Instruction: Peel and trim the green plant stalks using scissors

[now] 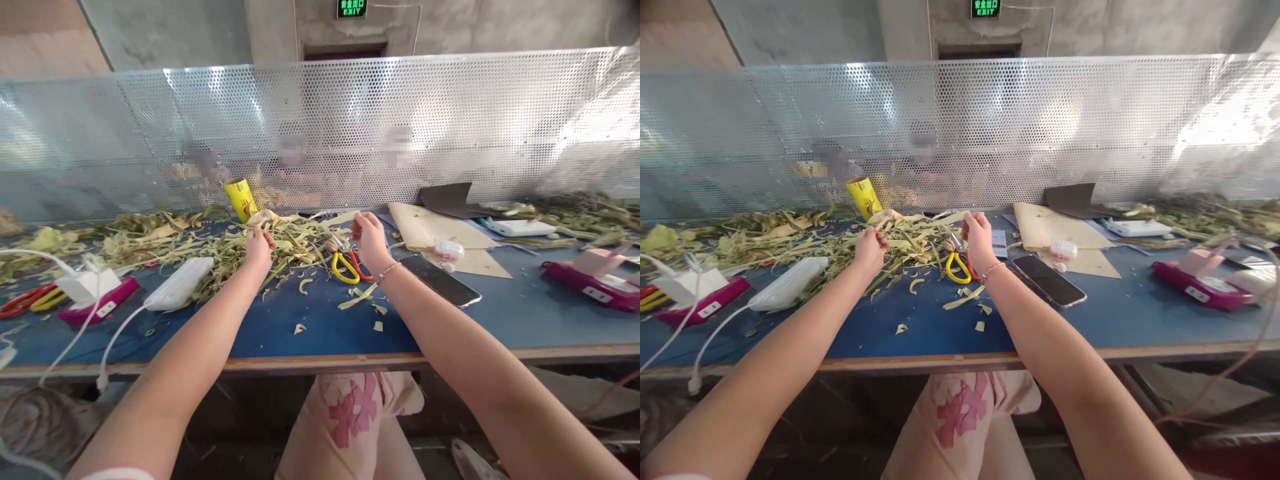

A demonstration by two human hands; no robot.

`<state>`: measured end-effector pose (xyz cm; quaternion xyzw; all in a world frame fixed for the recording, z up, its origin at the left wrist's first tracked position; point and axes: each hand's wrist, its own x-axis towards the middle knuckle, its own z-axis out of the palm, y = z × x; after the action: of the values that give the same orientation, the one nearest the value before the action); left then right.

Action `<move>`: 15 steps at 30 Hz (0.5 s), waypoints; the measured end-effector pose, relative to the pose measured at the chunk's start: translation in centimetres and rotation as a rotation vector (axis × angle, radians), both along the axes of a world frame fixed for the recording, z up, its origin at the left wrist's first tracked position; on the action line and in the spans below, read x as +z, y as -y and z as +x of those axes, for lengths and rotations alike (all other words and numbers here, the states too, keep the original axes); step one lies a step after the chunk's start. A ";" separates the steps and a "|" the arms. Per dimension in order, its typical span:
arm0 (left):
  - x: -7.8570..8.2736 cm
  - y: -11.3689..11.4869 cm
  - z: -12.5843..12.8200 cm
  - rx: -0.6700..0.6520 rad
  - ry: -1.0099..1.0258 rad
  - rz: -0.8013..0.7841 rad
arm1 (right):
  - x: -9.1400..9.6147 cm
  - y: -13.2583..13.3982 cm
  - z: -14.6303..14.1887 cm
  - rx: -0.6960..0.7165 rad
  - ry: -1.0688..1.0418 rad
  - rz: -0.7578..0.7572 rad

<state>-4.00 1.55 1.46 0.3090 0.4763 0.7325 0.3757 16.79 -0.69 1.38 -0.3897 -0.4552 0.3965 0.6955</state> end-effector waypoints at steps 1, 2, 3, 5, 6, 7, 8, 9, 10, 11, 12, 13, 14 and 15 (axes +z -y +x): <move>0.1 -0.1 -0.2 0.027 0.039 0.013 | 0.0 -0.3 0.4 -0.048 -0.052 -0.008; 0.3 -0.1 -0.5 0.055 0.076 0.030 | -0.1 -0.7 0.9 -0.092 -0.095 -0.014; 0.4 -0.1 -0.7 0.082 0.111 0.049 | -0.2 -1.1 1.3 -0.136 -0.129 -0.017; 0.7 -0.1 -1.2 0.123 0.169 0.080 | -0.5 -1.9 2.2 -0.196 -0.172 -0.015; 0.8 -0.1 -1.5 0.139 0.186 0.091 | -0.7 -2.3 2.6 -0.219 -0.178 -0.010; 1.0 -0.1 -1.8 0.154 0.194 0.098 | -0.8 -2.6 3.0 -0.245 -0.181 -0.002; 1.1 -0.2 -2.0 0.167 0.195 0.104 | -0.9 -2.8 3.4 -0.263 -0.183 0.003; 1.2 -0.2 -2.3 0.178 0.193 0.110 | -0.9 -3.0 3.6 -0.280 -0.202 -0.004; 1.2 -0.3 -2.4 0.188 0.189 0.114 | -0.8 -3.0 3.8 -0.292 -0.240 -0.018; 1.2 -0.4 -2.5 0.196 0.185 0.115 | -0.7 -3.0 3.8 -0.297 -0.295 -0.039; 1.2 -0.5 -2.6 0.198 0.177 0.114 | -0.5 -2.9 3.8 -0.292 -0.355 -0.061; 1.2 -0.5 -2.6 0.196 0.164 0.110 | -0.3 -2.7 3.6 -0.276 -0.407 -0.080; 1.0 -0.6 -2.5 0.188 0.143 0.106 | -0.1 -2.4 3.4 -0.243 -0.436 -0.089; 0.9 -0.6 -2.4 0.175 0.111 0.104 | 0.1 -2.1 3.0 -0.193 -0.431 -0.090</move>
<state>-6.36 2.17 2.36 0.2442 0.4411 0.8023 0.3196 19.84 1.40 1.46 -0.3684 -0.2389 0.4222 0.7931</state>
